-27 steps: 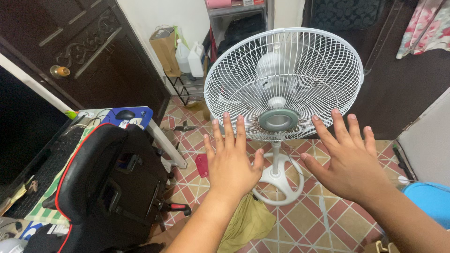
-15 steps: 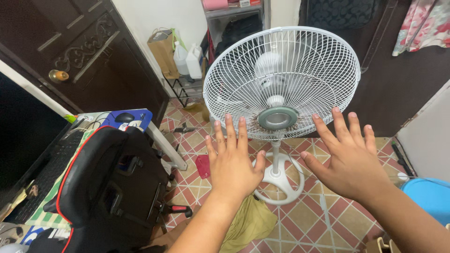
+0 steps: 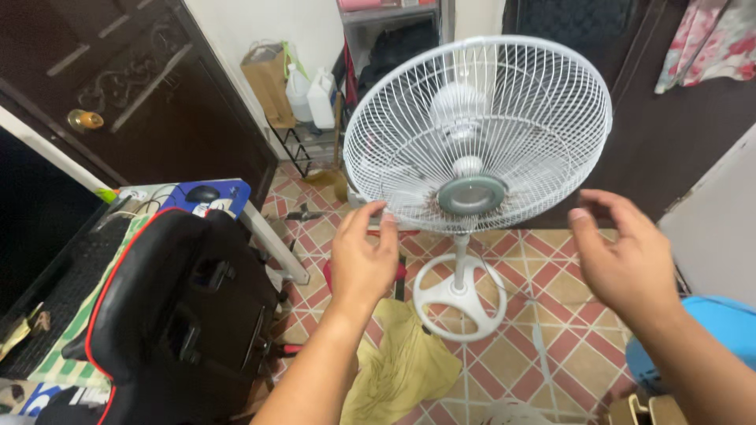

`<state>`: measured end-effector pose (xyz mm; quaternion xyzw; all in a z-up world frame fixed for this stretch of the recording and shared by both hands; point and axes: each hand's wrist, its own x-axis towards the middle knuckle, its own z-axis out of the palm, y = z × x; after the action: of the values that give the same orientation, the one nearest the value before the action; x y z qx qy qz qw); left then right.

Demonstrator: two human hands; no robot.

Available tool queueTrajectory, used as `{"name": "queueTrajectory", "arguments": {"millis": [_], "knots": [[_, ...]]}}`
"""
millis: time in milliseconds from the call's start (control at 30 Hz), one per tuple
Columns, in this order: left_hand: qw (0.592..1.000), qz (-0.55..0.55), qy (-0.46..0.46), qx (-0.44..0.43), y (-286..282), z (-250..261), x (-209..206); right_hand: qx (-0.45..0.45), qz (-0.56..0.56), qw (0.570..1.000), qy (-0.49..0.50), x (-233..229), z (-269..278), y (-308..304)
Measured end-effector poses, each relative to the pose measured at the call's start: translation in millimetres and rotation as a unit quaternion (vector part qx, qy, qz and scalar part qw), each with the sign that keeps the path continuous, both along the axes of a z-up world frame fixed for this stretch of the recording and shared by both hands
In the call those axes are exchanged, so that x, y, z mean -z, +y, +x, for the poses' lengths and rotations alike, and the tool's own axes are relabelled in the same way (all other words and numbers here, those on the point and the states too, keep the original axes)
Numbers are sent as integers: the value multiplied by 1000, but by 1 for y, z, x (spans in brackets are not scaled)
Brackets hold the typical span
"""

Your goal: The person disassembles a white pedestal fan by removing the front grille, unscrewing the central hub nut, and detaching the fan blades. They then remove the rear grille and place the components on the floor.

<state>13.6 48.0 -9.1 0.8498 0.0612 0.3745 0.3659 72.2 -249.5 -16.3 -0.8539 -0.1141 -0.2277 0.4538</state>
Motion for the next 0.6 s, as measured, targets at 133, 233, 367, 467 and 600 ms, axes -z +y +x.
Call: {"name": "queueTrajectory", "arguments": {"millis": [133, 233, 367, 467, 600], "knots": [[999, 2, -38, -10, 18, 29, 1, 46, 32, 998, 1, 0, 34, -12], [997, -4, -75, -25, 36, 52, 5, 59, 47, 997, -13, 4, 62, -21], [994, -52, -61, -72, 55, 86, 1, 61, 65, 996, -4, 2, 98, -23], [991, -70, -48, -100, 61, 110, 2, 61, 16, 996, -59, 4, 121, -28], [989, -61, -54, -120, 60, 126, 2, 51, -2, 994, -93, 8, 148, -35]]}}
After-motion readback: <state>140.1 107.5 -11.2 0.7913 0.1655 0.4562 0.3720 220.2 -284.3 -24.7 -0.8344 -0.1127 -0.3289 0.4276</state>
